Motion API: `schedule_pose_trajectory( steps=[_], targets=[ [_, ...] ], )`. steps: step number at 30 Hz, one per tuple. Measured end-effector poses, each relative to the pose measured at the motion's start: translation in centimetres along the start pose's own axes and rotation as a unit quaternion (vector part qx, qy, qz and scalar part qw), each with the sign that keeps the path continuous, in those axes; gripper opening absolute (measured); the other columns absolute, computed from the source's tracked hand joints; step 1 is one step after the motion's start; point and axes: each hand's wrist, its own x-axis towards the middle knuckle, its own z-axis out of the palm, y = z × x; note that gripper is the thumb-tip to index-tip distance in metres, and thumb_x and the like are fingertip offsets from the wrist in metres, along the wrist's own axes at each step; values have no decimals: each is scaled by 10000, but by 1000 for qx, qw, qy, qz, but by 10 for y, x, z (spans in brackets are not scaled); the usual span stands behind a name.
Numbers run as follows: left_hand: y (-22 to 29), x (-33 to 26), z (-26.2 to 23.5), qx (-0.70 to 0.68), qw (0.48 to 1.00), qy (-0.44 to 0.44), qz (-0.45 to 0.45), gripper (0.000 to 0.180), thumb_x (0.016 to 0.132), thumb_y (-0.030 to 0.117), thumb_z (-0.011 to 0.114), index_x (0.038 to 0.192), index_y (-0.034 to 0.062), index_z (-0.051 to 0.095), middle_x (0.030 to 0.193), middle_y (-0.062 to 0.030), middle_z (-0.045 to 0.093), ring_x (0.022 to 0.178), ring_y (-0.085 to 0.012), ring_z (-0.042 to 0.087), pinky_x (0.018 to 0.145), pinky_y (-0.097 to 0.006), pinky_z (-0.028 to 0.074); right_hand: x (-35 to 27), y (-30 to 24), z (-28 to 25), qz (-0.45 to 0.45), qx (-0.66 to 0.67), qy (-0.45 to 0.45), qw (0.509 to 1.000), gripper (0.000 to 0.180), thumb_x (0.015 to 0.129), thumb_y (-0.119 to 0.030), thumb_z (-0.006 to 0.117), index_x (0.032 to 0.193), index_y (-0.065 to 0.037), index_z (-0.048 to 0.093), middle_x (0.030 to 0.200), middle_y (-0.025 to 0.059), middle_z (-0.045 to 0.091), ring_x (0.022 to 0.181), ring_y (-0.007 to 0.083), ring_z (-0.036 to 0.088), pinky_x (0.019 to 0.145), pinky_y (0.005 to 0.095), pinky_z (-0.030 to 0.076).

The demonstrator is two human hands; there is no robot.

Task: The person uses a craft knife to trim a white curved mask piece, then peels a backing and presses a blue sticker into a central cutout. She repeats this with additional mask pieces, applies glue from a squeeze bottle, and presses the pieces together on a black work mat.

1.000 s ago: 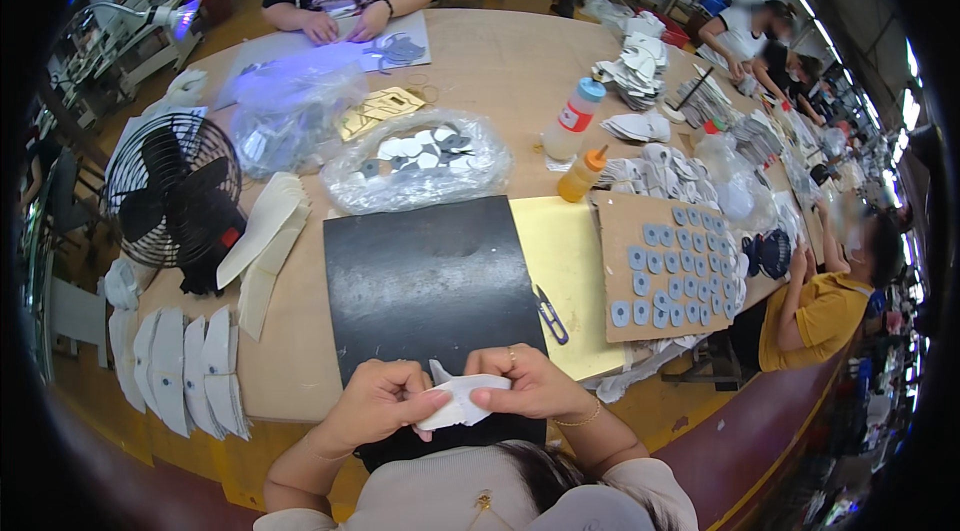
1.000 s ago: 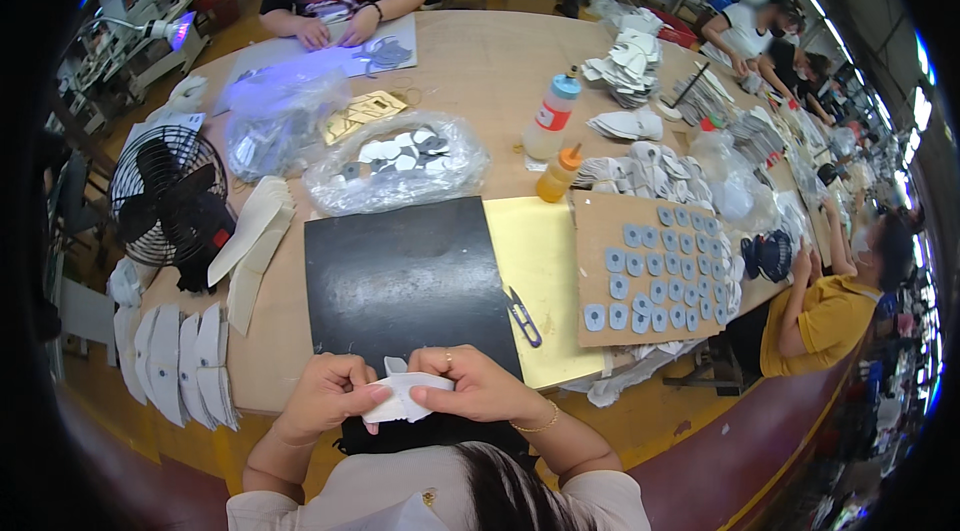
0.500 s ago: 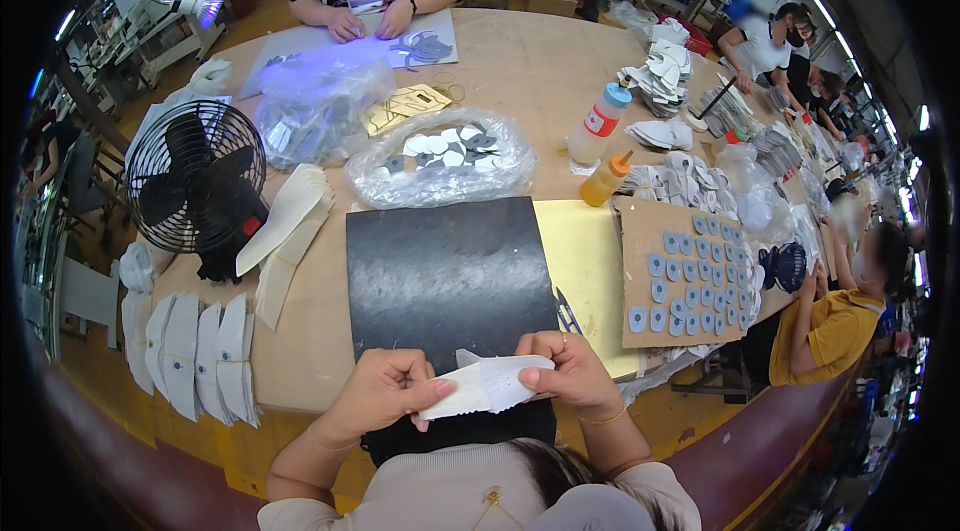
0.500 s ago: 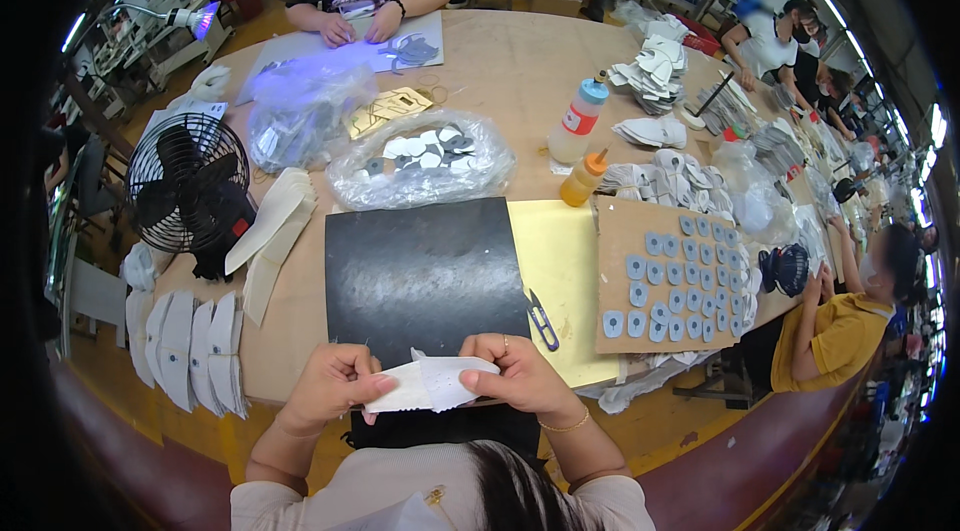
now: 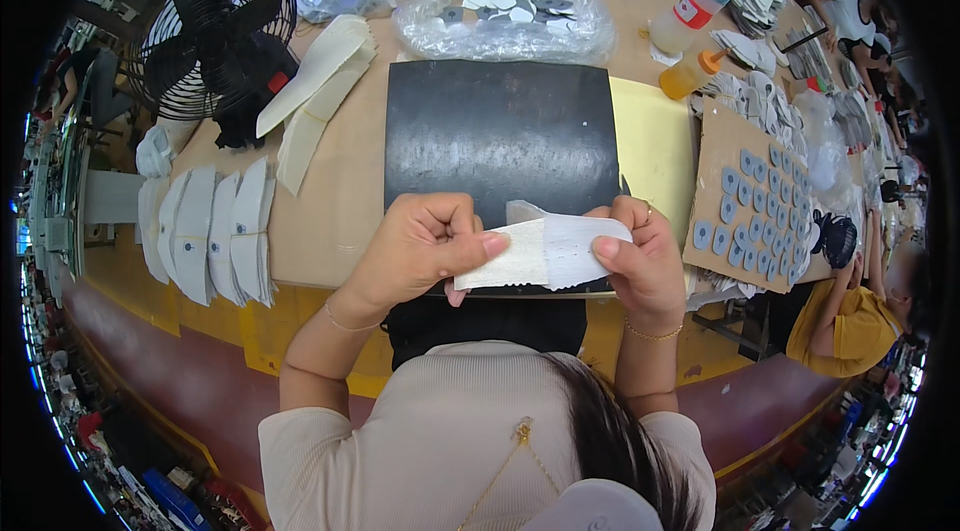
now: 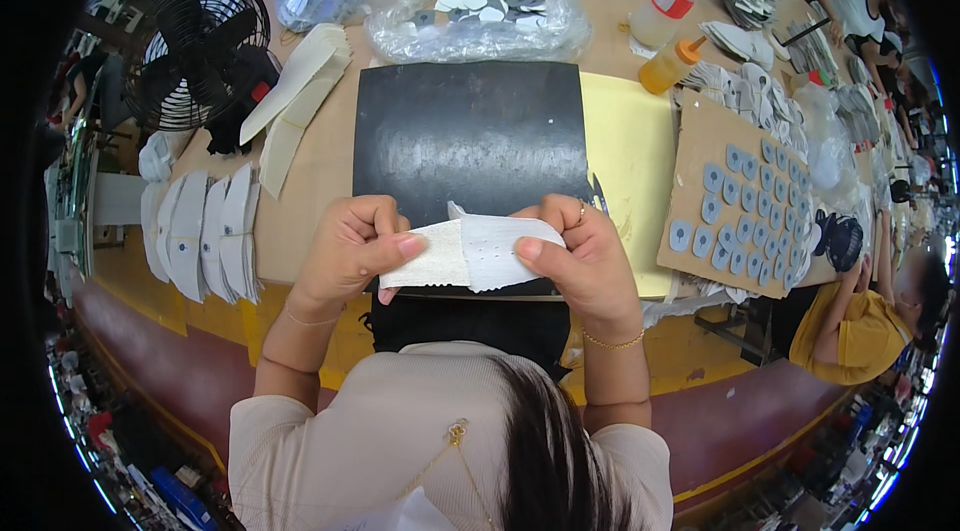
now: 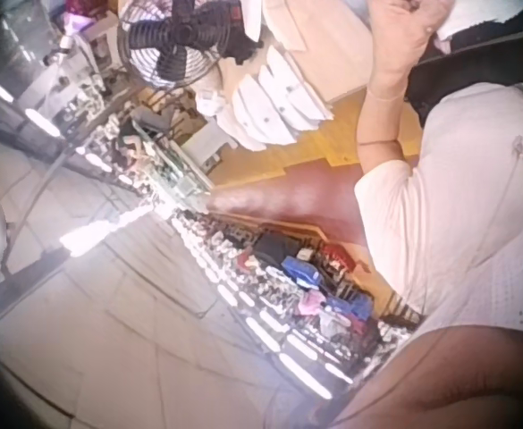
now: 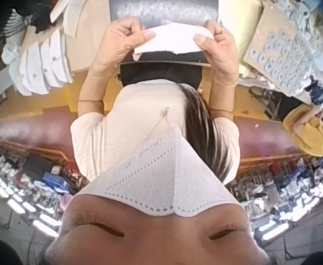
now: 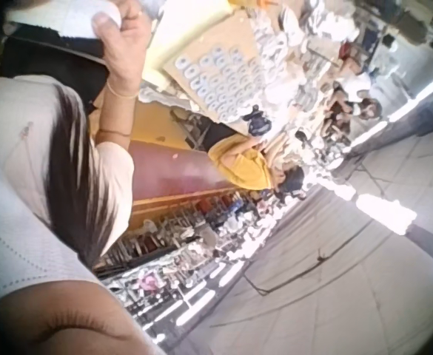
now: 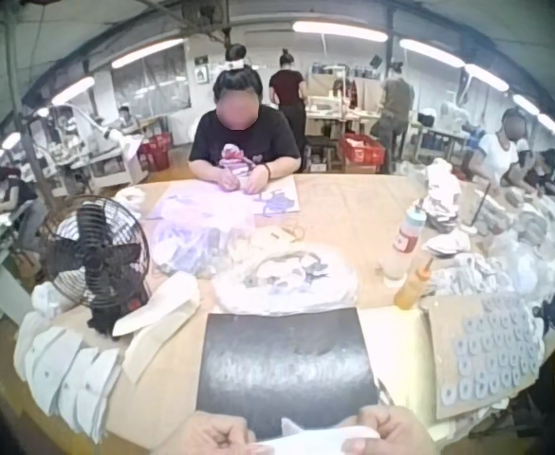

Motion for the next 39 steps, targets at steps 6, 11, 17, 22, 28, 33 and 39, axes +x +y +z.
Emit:
schedule_pose_trajectory(
  steps=[6, 11, 17, 22, 28, 33, 39],
  targets=[
    [5, -8, 1, 21, 1000, 9, -4, 335, 908, 105, 765, 677, 57, 528, 634, -49, 617, 464, -54, 550, 401, -190, 418, -7, -5, -6, -1, 10, 2, 1000, 324, 861, -70, 739, 757, -100, 433, 1002, 155, 713, 774, 74, 541, 673, 235, 444],
    [5, -15, -8, 30, 999, 19, 1, 343, 886, 99, 780, 669, 68, 518, 631, -48, 612, 443, -53, 534, 394, -191, 398, -10, -9, -14, -14, 33, 20, 999, 315, 852, -61, 740, 761, -94, 440, 958, 142, 704, 773, 98, 582, 687, 241, 467],
    [8, -34, -31, 31, 998, 55, 10, 374, 863, 85, 791, 648, 86, 485, 608, -49, 600, 415, -53, 519, 379, -205, 375, -23, -21, -57, -58, 45, 68, 995, 336, 819, -103, 778, 778, -98, 445, 936, 148, 695, 776, 130, 607, 694, 256, 487],
    [9, -23, -34, 99, 994, 53, 15, 352, 865, 105, 800, 670, 73, 509, 593, -19, 576, 456, -41, 532, 415, -183, 392, -24, -25, -57, -72, -17, 56, 996, 344, 820, -128, 783, 779, -107, 442, 974, 177, 695, 792, 133, 599, 700, 263, 480],
    [-12, -13, -39, 150, 986, 64, -40, 347, 897, 154, 789, 699, 80, 514, 611, 8, 584, 489, -23, 543, 455, -162, 411, -13, -19, -57, -52, -5, 33, 998, 347, 832, -140, 786, 782, -113, 444, 988, 163, 692, 822, 129, 585, 716, 261, 466],
    [-23, -11, -39, 167, 982, 71, -42, 346, 905, 169, 785, 711, 84, 512, 604, 13, 587, 496, -22, 565, 460, -162, 421, -14, -13, -62, -61, -4, 24, 998, 335, 845, -139, 779, 804, -113, 448, 1016, 173, 696, 847, 134, 603, 739, 265, 478],
    [-25, -13, -39, 97, 993, 60, -42, 324, 901, 156, 788, 727, 76, 527, 611, -3, 606, 493, -28, 582, 445, -163, 445, -17, -16, -63, -63, 22, 13, 998, 322, 851, -128, 770, 821, -111, 450, 1039, 205, 698, 866, 158, 632, 761, 279, 504]
  ],
)
